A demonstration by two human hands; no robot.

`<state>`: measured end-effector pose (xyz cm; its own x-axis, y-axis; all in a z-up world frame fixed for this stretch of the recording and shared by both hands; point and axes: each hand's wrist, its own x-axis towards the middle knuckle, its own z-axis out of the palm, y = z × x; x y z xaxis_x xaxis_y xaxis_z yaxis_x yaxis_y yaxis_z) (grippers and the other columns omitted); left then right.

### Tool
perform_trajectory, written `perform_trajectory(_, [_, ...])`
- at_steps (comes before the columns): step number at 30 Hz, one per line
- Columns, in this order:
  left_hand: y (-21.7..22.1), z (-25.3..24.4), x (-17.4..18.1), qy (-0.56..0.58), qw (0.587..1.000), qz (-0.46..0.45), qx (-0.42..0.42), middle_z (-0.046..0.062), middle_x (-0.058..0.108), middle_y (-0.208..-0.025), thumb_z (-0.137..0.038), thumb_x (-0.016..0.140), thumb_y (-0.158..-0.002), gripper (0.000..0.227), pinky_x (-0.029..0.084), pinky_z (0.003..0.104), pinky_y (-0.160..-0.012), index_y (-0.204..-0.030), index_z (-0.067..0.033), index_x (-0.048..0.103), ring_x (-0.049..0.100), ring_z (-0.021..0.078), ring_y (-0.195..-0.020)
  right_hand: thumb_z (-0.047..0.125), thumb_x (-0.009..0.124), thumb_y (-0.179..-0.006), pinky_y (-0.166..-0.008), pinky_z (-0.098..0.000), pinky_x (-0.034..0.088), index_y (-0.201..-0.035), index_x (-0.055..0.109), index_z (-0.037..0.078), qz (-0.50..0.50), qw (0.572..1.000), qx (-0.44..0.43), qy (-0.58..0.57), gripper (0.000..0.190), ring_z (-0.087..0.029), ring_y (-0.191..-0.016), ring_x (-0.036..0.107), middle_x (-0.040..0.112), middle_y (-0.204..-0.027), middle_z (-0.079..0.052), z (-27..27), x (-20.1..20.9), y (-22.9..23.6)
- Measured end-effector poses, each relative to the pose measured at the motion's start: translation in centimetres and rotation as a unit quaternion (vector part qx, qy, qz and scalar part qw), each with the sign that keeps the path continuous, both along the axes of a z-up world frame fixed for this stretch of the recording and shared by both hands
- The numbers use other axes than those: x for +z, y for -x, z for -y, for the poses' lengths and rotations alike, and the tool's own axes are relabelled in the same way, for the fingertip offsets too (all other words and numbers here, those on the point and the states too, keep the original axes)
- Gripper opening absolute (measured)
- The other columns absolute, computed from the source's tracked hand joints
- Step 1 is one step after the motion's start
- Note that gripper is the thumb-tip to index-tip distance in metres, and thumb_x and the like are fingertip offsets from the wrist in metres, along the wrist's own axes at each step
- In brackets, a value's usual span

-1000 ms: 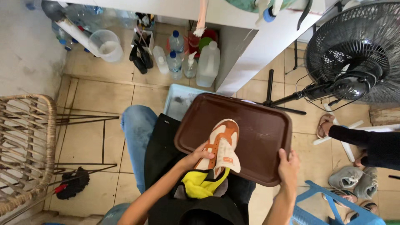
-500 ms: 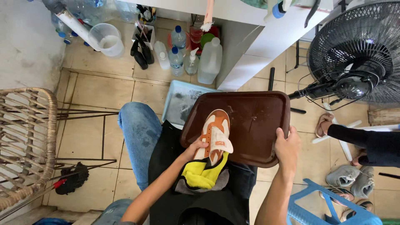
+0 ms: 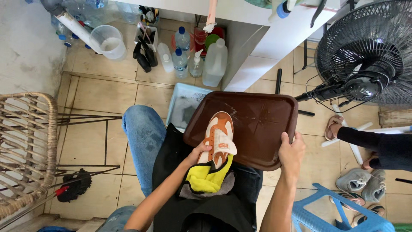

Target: The person cleans a tan and white sneaker by applying a cleaning solution with a brush to the outsole and upper, scrubbing different sections of the shoe, and wiping it with a cloth.

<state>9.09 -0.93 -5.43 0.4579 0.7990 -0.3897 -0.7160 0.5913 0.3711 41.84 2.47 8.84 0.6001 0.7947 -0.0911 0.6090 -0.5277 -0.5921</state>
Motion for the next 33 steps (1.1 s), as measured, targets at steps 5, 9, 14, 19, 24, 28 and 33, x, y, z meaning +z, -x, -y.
perform_trajectory(5, [1.1, -0.2, 14.7, -0.039, 0.998, 0.054, 0.014, 0.016, 0.083, -0.113, -0.021, 0.08, -0.081, 0.066, 0.067, 0.043, -0.091, -0.147, -0.0156, 0.071, 0.083, 0.028, -0.105, 0.027, 0.074, -0.112, -0.088, -0.0572, 0.06, -0.14, 0.073, 0.011, -0.116, 0.99, -0.039, -0.065, 0.032, -0.045, -0.101, 0.078, 0.078, -0.105, -0.03, 0.4, -7.1, -0.8])
perform_trajectory(9, [1.2, 1.1, 12.2, -0.018, 0.998, 0.063, 0.026, 0.021, 0.081, -0.121, -0.017, 0.081, -0.076, 0.082, 0.068, 0.05, -0.092, -0.154, -0.0111, 0.061, 0.082, 0.0353, -0.108, 0.025, 0.07, -0.115, -0.079, -0.0411, 0.064, -0.139, 0.072, 0.016, -0.252, 0.957, -0.073, -0.123, 0.026, -0.024, -0.084, 0.073, 0.074, -0.092, -0.015, 1.1, -11.2, 1.6])
perform_trajectory(14, [1.8, 1.5, 7.4, -0.061, 0.997, 0.056, -0.009, 0.03, 0.074, -0.135, -0.008, 0.079, -0.074, 0.1, 0.067, 0.06, -0.093, -0.168, -0.006, 0.046, 0.078, 0.0441, -0.116, 0.035, 0.069, -0.117, -0.089, -0.0427, 0.067, -0.137, 0.073, 0.03, -0.351, 0.925, -0.085, -0.116, 0.021, -0.023, -0.091, 0.08, 0.082, -0.102, -0.017, 1.0, -14.5, 2.4])
perform_trajectory(19, [3.4, 2.9, 7.4, -0.091, 0.996, 0.019, 0.004, 0.025, 0.075, -0.134, -0.011, 0.084, -0.068, 0.103, 0.067, 0.058, -0.094, -0.165, -0.0098, 0.049, 0.078, 0.0397, -0.118, 0.025, 0.068, -0.117, -0.092, -0.0414, 0.066, -0.145, 0.069, 0.018, -0.424, 0.892, -0.009, -0.159, 0.029, -0.018, -0.097, 0.075, 0.081, -0.108, -0.015, 2.3, -16.1, 4.3])
perform_trajectory(24, [4.8, 2.9, 4.3, -0.095, 0.994, 0.002, 0.06, 0.027, 0.075, -0.132, -0.013, 0.082, -0.066, 0.102, 0.067, 0.061, -0.093, -0.163, -0.0079, 0.051, 0.078, 0.0416, -0.115, 0.022, 0.069, -0.115, -0.095, -0.0461, 0.064, -0.145, 0.068, 0.008, -0.42, 0.893, 0.07, -0.144, 0.033, -0.022, -0.103, 0.072, 0.079, -0.114, -0.016, 3.8, -11.1, 8.1])
perform_trajectory(28, [4.8, 3.6, 1.8, -0.084, 0.991, -0.019, 0.099, 0.03, 0.073, -0.134, -0.01, 0.076, -0.079, 0.092, 0.067, 0.063, -0.093, -0.165, -0.0062, 0.046, 0.078, 0.0432, -0.113, 0.036, 0.07, -0.113, -0.105, -0.0587, 0.058, -0.138, 0.071, 0.008, -0.162, 0.975, 0.149, -0.001, 0.038, -0.044, -0.119, 0.075, 0.079, -0.12, -0.024, 4.9, -7.8, 8.4])
perform_trajectory(33, [4.1, 4.0, 1.3, -0.062, 0.989, -0.053, 0.124, 0.031, 0.074, -0.136, -0.015, 0.075, -0.086, 0.082, 0.064, 0.061, -0.099, -0.164, -0.0046, 0.05, 0.076, 0.0428, -0.118, 0.035, 0.07, -0.111, -0.101, -0.0606, 0.059, -0.141, 0.072, 0.007, -0.109, 0.984, 0.137, 0.025, 0.041, -0.048, -0.112, 0.078, 0.082, -0.116, -0.024, 6.6, -5.6, 8.6])
